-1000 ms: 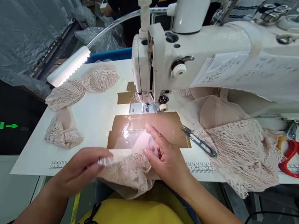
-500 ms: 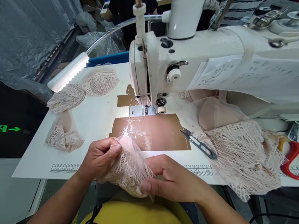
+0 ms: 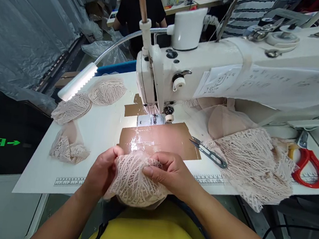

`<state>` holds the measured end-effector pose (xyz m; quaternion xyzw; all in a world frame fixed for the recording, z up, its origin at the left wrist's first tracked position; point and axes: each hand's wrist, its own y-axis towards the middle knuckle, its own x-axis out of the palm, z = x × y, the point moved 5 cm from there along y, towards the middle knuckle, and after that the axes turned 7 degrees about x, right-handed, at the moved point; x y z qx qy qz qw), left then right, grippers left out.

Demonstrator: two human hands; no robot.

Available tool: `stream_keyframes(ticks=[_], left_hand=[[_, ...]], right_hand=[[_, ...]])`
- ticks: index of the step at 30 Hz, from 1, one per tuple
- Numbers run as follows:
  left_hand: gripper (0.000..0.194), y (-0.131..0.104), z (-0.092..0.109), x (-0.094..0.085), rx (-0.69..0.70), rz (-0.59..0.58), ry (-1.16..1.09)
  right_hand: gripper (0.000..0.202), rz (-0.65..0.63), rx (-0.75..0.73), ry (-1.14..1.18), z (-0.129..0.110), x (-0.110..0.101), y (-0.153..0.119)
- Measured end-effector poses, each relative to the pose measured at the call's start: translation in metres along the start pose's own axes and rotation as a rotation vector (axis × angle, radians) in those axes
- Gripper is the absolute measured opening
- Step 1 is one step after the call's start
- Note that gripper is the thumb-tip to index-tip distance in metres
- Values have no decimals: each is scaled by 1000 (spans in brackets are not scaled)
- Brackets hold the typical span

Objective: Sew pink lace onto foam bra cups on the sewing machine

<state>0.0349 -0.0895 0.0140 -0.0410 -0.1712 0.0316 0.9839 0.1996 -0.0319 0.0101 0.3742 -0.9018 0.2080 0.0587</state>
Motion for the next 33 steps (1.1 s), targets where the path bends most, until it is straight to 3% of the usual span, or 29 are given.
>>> stream_keyframes(ticks=[3, 6, 8, 10, 14, 16, 19, 20, 21, 23, 25, 27, 31, 33], left_hand=[[70, -16, -17, 0, -117, 25, -443], [89, -30, -27, 14, -155, -78, -566], [82, -32, -33, 25, -185, -84, -491], [70, -28, -38, 31, -205, -16, -400], [46, -24, -39, 27, -227, 73, -284], [18, -31, -33, 18, -237, -81, -174], [41, -55, -8, 8, -248, -600, -17], [42, -61, 5, 2, -194, -684, 13], [37, -59, 19, -8, -122, -609, 81], [29, -48, 45, -25, 87, -321, 273], [57, -36, 57, -28, 177, -164, 550], [63, -22, 53, -17, 176, -193, 696], [32, -7, 34, 0, 147, -227, 597], [33, -7, 29, 1, 140, -210, 564]], right_hand=[[34, 212, -60, 276, 1, -11, -2], [28, 296, -77, 411, 4, -8, 3], [25, 244, -32, 377, 6, 3, 10], [25, 210, 21, 345, 8, 12, 16], [30, 353, -4, 431, 5, 1, 17], [33, 403, -66, 405, -1, -10, 13], [35, 346, -107, 233, -11, -15, 9], [35, 296, -103, 145, -13, -12, 8], [33, 238, -97, 46, -16, -7, 7], [27, 110, -92, -153, -20, 7, 6], [22, 21, -115, -288, -23, 21, 4], [19, -14, -147, -358, -24, 30, 3], [21, 23, -208, -442, -23, 32, 1], [21, 52, -246, -465, -22, 30, 1]])
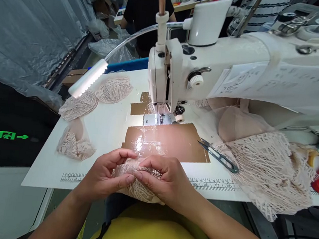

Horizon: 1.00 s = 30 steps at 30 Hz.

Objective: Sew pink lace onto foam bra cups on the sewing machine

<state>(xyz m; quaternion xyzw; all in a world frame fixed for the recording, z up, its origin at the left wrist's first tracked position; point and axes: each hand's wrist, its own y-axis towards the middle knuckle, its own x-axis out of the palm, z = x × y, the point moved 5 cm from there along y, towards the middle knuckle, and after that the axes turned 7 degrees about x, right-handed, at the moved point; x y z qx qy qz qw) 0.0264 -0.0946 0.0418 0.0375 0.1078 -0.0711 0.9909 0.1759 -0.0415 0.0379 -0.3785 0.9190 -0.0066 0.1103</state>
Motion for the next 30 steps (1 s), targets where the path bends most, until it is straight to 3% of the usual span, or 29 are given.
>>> stream_keyframes(ticks=[8, 17, 22, 30], left_hand=[[35, -5, 12, -5, 76, 37, 156], [18, -1, 26, 0, 259, -4, 309], [4, 2, 22, 0, 194, -5, 329], [18, 7, 9, 1, 27, -44, 80]], right_hand=[[10, 136, -179, 4, -12, -4, 6], [12, 174, -121, 49, -8, -4, 4], [13, 162, -115, 48, -7, -2, 4], [18, 99, 36, 127, 6, -19, 9]])
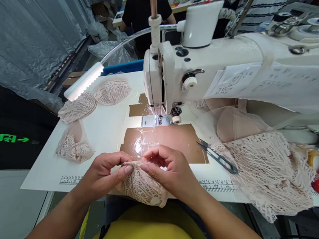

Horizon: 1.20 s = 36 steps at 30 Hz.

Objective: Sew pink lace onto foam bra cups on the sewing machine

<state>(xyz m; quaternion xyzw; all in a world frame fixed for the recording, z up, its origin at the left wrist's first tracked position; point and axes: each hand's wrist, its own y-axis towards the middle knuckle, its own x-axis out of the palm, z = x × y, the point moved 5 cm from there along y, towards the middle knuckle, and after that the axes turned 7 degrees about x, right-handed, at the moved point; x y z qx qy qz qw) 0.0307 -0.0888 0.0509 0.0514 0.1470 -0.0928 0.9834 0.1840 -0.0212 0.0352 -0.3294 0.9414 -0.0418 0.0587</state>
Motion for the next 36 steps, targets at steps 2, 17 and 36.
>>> stream_keyframes(ticks=[2, 17, 36], left_hand=[[18, 2, -1, 0, -6, 0, -17], [25, 20, 29, 5, 179, -173, -225], [34, 14, -29, 6, -308, 191, -792]], right_hand=[[24, -38, 6, 49, -3, -5, 2], [16, -64, -133, -326, -57, -2, -21], [31, -144, 159, 132, -3, -12, 9]])
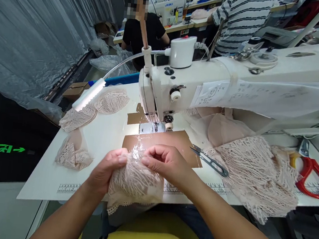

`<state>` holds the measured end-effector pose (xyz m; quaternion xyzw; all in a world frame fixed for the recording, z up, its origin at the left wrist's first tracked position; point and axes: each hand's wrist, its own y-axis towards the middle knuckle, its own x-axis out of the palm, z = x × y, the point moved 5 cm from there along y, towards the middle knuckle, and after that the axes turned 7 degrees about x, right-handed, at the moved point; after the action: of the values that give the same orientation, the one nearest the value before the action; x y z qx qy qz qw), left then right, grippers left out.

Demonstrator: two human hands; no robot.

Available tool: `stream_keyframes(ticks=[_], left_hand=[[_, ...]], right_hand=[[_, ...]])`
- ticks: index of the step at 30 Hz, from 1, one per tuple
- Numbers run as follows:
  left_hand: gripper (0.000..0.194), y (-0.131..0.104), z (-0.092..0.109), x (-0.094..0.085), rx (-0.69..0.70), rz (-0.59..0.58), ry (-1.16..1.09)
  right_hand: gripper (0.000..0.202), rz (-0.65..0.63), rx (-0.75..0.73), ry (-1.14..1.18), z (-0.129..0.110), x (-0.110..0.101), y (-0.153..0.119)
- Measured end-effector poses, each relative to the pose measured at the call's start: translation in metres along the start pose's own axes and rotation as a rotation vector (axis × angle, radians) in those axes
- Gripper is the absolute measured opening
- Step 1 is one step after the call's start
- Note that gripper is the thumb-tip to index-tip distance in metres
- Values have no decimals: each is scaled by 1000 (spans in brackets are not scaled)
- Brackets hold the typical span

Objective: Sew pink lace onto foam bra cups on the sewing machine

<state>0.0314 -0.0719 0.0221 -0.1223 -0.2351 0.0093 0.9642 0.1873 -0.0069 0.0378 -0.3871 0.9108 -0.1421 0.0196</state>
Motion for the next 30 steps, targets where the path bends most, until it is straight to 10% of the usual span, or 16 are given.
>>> stream_keyframes(ticks=[6, 9, 13, 18, 25, 30], left_hand=[[26, -8, 93, -50, 485, 533, 709], [24, 22, 86, -19, 648, 345, 1287], [20, 74, 18, 33, 666, -31, 1915], [17, 78, -21, 62, 652, -206, 1983], [16, 70, 12, 37, 514, -242, 1574], [25, 77, 14, 28, 766, -343, 1506]], right_hand=[[30, 318, -1, -249, 9, -55, -14], [24, 365, -31, -402, -4, -63, -15], [19, 315, -80, -652, -24, -56, 2], [26, 251, -156, -953, -21, -45, 26], [25, 295, -288, -1326, 14, -32, 35], [31, 417, -356, -1443, 12, -33, 34]])
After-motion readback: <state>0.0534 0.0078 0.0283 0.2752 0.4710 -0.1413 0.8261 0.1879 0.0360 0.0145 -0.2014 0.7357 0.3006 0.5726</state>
